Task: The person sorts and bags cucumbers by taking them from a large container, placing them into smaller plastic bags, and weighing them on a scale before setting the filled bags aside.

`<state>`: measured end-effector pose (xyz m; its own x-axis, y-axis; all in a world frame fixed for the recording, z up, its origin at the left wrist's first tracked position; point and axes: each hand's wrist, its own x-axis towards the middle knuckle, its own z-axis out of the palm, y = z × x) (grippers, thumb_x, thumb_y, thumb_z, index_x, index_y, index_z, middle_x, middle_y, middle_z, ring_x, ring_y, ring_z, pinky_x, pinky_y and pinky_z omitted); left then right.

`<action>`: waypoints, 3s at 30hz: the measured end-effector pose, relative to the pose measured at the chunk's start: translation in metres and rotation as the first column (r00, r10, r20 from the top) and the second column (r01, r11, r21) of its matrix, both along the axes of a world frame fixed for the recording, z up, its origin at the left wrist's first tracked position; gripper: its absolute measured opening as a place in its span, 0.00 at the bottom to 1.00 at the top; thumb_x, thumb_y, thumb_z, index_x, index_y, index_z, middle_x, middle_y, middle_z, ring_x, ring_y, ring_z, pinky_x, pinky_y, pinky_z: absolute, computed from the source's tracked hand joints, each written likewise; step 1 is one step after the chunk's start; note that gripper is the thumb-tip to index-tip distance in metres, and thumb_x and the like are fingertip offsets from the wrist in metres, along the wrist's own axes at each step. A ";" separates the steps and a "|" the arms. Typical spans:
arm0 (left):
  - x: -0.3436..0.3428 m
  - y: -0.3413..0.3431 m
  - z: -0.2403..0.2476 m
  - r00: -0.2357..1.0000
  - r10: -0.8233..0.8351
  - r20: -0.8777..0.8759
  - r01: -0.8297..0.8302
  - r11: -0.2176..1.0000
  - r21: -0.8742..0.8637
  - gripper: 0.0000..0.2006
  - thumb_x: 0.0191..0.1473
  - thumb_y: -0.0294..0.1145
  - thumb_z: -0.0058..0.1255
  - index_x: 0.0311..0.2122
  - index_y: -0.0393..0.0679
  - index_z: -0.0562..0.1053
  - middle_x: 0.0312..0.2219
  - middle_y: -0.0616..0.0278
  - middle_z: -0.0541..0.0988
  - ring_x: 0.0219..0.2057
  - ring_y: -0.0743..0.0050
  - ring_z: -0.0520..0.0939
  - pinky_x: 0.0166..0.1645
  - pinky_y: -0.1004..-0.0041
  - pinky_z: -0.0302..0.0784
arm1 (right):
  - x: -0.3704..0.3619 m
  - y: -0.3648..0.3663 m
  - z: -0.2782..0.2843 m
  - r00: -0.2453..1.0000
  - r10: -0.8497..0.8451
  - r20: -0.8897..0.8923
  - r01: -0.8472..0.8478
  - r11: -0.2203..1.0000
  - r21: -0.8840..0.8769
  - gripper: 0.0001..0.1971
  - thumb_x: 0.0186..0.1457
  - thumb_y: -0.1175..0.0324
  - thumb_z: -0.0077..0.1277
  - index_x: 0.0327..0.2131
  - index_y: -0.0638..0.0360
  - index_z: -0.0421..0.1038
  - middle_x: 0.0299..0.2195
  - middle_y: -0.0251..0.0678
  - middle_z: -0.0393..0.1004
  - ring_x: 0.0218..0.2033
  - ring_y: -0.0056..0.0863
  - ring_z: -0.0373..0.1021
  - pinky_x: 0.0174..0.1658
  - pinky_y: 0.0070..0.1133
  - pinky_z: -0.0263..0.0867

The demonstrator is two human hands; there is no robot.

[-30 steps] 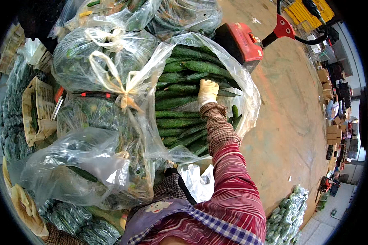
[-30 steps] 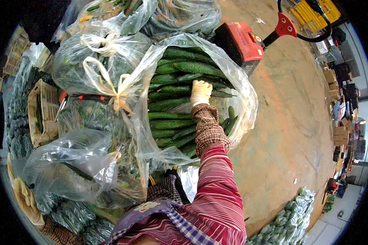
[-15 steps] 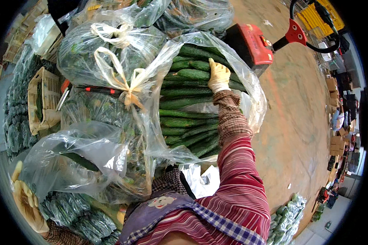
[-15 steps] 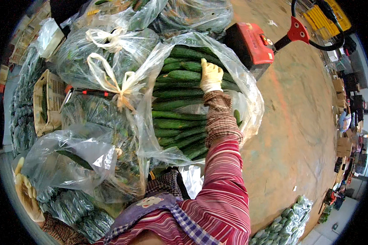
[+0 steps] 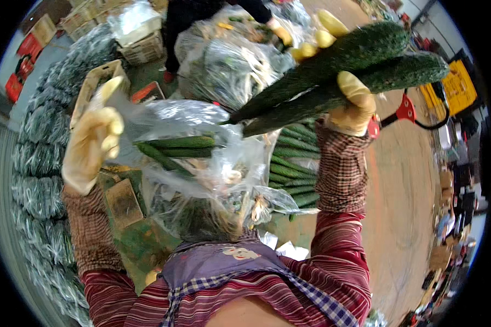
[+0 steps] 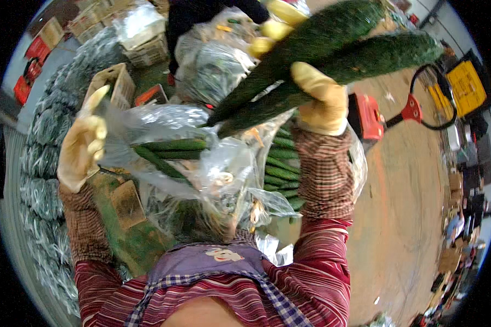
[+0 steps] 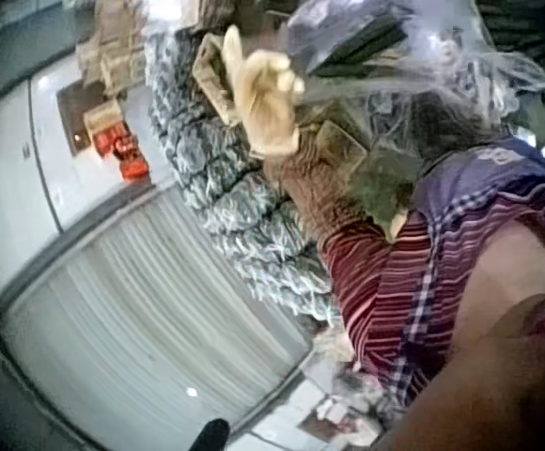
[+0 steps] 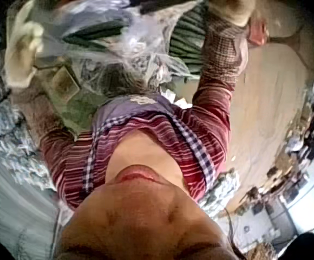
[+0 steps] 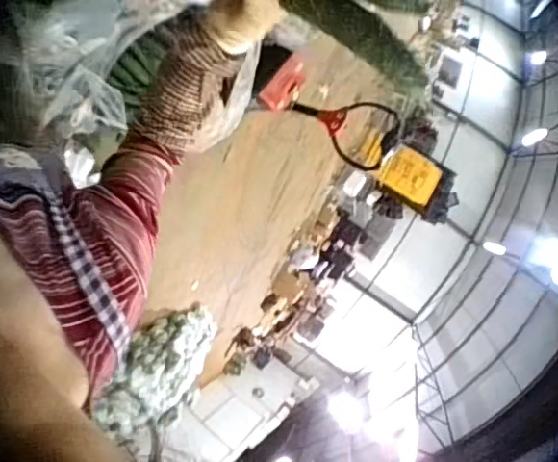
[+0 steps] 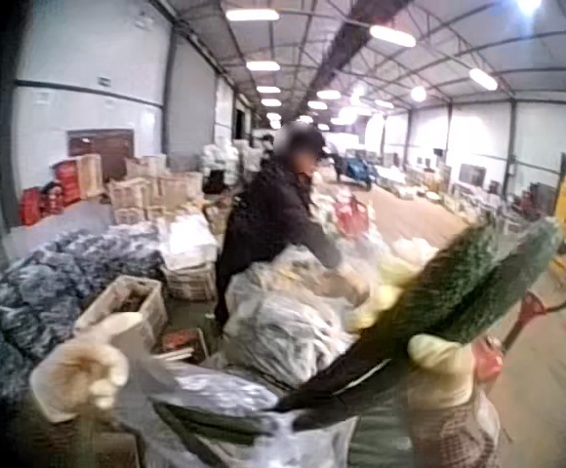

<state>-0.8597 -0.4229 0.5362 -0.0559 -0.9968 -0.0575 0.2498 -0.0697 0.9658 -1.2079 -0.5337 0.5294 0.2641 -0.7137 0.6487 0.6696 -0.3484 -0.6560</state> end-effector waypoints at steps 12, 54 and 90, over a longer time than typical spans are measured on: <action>0.123 0.043 -0.001 0.889 -0.146 -0.435 0.162 0.987 -0.001 0.20 0.59 0.23 0.27 0.51 0.50 0.38 0.20 0.56 0.64 0.10 0.81 0.62 0.12 0.83 0.57 | 0.221 0.027 -0.155 -0.103 -0.353 -0.930 -0.106 0.933 -0.343 0.36 0.36 0.66 0.62 0.51 0.65 0.58 0.40 0.46 0.70 0.42 0.44 0.68 0.44 0.31 0.65; -0.014 0.020 -0.014 0.775 0.112 0.622 -0.160 0.987 0.022 0.20 0.61 0.31 0.33 0.55 0.31 0.60 0.42 0.65 0.70 0.25 0.93 0.64 0.33 0.90 0.63 | -0.176 0.057 -0.365 -0.699 0.075 -0.711 0.017 0.996 0.088 0.29 0.35 0.66 0.59 0.46 0.56 0.65 0.42 0.40 0.70 0.47 0.38 0.65 0.46 0.33 0.61; 0.114 0.076 -0.011 0.846 -0.064 -0.530 0.057 0.998 -0.029 0.06 0.52 0.23 0.40 0.24 0.39 0.63 0.16 0.69 0.62 0.09 0.92 0.57 0.10 0.86 0.49 | 0.244 0.013 -0.117 -0.210 -0.457 -0.865 -0.373 0.855 -0.361 0.43 0.37 0.63 0.62 0.58 0.58 0.52 0.56 0.47 0.59 0.50 0.39 0.64 0.53 0.31 0.60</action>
<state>-0.7455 -0.3474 0.5252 -0.1348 -0.9908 0.0094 0.7199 -0.0914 0.6880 -0.9643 -0.5209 0.4122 0.7972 -0.5705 -0.1975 -0.6033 -0.7655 -0.2237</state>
